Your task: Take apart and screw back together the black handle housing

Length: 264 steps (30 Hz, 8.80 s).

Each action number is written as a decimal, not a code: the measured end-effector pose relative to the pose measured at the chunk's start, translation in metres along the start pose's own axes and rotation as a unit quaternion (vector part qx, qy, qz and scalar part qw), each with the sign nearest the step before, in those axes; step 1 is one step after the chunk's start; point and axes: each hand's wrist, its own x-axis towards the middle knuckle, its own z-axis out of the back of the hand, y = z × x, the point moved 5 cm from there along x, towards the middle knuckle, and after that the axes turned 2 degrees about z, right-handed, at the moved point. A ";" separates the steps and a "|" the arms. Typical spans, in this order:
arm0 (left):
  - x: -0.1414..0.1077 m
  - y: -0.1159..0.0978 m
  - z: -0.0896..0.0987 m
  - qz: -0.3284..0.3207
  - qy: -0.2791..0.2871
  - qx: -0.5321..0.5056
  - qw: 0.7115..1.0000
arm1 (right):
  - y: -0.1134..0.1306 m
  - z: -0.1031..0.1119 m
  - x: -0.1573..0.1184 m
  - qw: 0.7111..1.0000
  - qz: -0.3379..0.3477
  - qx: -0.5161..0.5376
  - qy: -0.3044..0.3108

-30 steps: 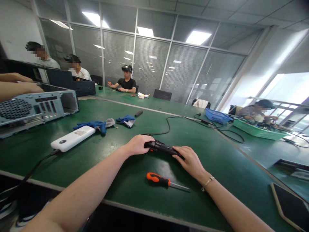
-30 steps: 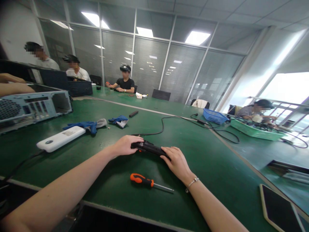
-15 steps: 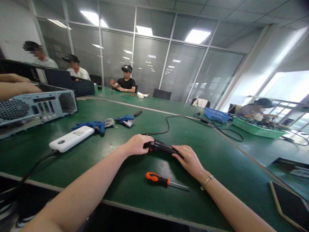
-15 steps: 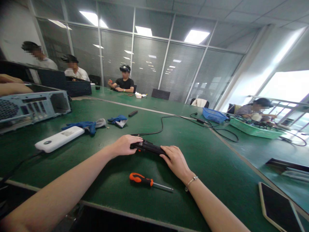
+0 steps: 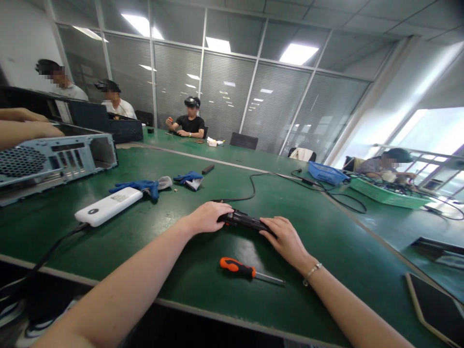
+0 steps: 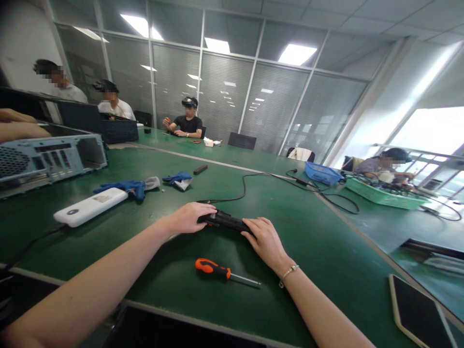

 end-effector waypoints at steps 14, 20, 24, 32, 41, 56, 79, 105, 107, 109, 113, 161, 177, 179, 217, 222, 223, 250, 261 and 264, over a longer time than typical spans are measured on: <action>0.001 0.023 -0.016 0.064 0.023 -0.099 0.993 | -0.011 -0.011 -0.002 0.996 -0.070 0.044 0.037; 0.005 0.026 -0.022 0.093 0.054 -0.090 0.990 | -0.015 -0.013 -0.001 0.993 -0.095 0.066 0.040; 0.005 0.030 -0.026 0.110 0.068 -0.077 0.989 | -0.017 -0.012 0.001 0.991 -0.097 0.077 0.040; 0.002 0.030 -0.030 0.108 0.050 -0.051 0.992 | -0.021 -0.013 0.004 0.990 -0.094 0.100 0.038; 0.006 0.031 -0.024 0.102 0.027 -0.073 0.992 | -0.021 -0.010 0.004 0.987 -0.102 0.110 0.054; 0.000 0.030 -0.013 0.117 0.044 -0.165 0.978 | -0.019 -0.004 0.005 0.981 -0.114 0.132 0.089; 0.006 0.010 -0.025 0.109 0.025 -0.135 0.984 | -0.056 -0.002 -0.017 0.913 -0.247 0.293 0.139; 0.005 -0.008 -0.030 0.075 0.030 -0.123 0.989 | 0.091 0.045 0.047 0.963 -0.053 0.256 0.067; 0.005 -0.010 -0.029 0.084 0.037 -0.119 0.989 | 0.064 0.054 0.040 0.956 -0.112 0.256 -0.090; 0.005 -0.011 -0.028 0.086 0.042 -0.119 0.988 | 0.044 0.055 0.027 0.936 -0.141 0.239 -0.214; 0.006 -0.011 -0.027 0.075 0.044 -0.120 0.989 | 0.034 0.041 0.007 0.922 -0.096 0.214 -0.307; 0.005 -0.014 -0.022 0.058 0.046 -0.117 0.990 | 0.076 0.049 0.027 0.961 0.044 0.147 -0.229; 0.004 -0.012 -0.025 0.052 0.043 -0.108 0.992 | 0.075 0.050 0.028 0.959 0.039 0.163 -0.229; 0.004 -0.012 -0.024 0.053 0.043 -0.109 0.992 | 0.075 0.051 0.028 0.958 0.037 0.131 -0.251; 0.006 -0.013 -0.025 0.055 0.048 -0.109 0.991 | 0.074 0.052 0.028 0.955 0.024 0.141 -0.259; 0.005 -0.012 -0.025 0.060 0.045 -0.109 0.991 | 0.071 0.051 0.028 0.955 0.009 0.131 -0.266; 0.005 -0.012 -0.025 0.059 0.044 -0.110 0.991 | 0.072 0.050 0.028 0.955 0.014 0.141 -0.261; 0.009 -0.017 -0.025 0.063 0.077 -0.184 0.978 | 0.041 0.045 0.022 0.904 -0.143 0.231 -0.331; 0.006 -0.026 -0.024 0.040 0.063 -0.166 0.983 | 0.035 0.049 0.022 0.897 -0.179 0.249 -0.317; 0.007 -0.027 -0.025 0.022 0.073 -0.165 0.983 | 0.035 0.046 0.024 0.906 -0.188 0.244 -0.290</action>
